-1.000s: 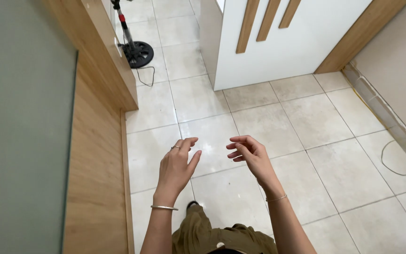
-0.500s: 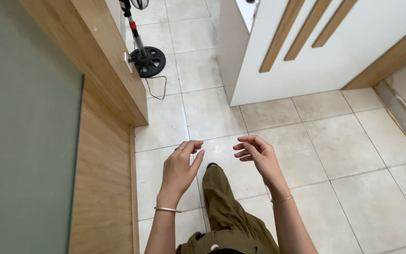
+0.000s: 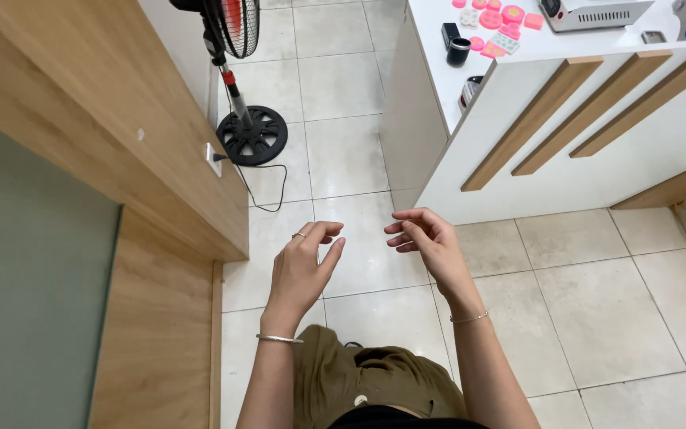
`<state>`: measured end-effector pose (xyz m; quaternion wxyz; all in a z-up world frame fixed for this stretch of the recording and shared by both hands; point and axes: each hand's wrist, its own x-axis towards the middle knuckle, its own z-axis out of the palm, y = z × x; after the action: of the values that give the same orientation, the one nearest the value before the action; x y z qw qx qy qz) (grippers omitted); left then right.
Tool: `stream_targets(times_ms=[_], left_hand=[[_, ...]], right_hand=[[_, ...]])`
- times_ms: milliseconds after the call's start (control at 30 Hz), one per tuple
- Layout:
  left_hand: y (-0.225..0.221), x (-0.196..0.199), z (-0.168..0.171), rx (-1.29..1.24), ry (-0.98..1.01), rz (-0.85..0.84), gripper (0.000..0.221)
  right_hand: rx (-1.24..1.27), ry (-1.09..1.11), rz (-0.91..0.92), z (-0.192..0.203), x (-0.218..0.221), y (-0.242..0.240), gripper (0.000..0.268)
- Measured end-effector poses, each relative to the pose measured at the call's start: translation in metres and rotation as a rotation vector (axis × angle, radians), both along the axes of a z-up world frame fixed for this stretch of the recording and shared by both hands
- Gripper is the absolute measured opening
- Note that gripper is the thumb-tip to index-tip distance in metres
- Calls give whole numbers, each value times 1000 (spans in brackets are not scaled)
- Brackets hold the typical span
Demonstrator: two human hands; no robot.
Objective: The person is inspecting and placing small wax flower and star decorations on a shelf or desk in a candle workshop.
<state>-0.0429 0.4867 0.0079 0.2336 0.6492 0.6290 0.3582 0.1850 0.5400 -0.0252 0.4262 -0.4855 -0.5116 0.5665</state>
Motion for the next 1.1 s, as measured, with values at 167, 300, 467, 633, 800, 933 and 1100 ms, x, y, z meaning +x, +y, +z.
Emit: stream_targets(times_ms=[167,300,467,633,800,933,1100], left_hand=[[97,-23,-16,-93,-42,17,23],[192,-50,-16,-145,-104,17,26],[336,-94,-23,-95,-82,-73,33],[473,-133,-12,-130,-46,-171,39],[566,-153,-17,-141,-129,-210,38],[637,-163,-27,-196,-138,-232,38],[743,-169,-29,-195,-223,-233,38]], right_hand=[[-39,-25,10,-13,-20,94,25],[-33,-12,-1,-21,-41,184,26],[-13,-57,-56,-19,-85,320,26],[51,-112,-38,10,-125,438,25],[3,-116,-84,1,-146,522,26],[-78,-115,-73,-11,-151,589,27],[-72,-107,-103,-22,-153,701,25]])
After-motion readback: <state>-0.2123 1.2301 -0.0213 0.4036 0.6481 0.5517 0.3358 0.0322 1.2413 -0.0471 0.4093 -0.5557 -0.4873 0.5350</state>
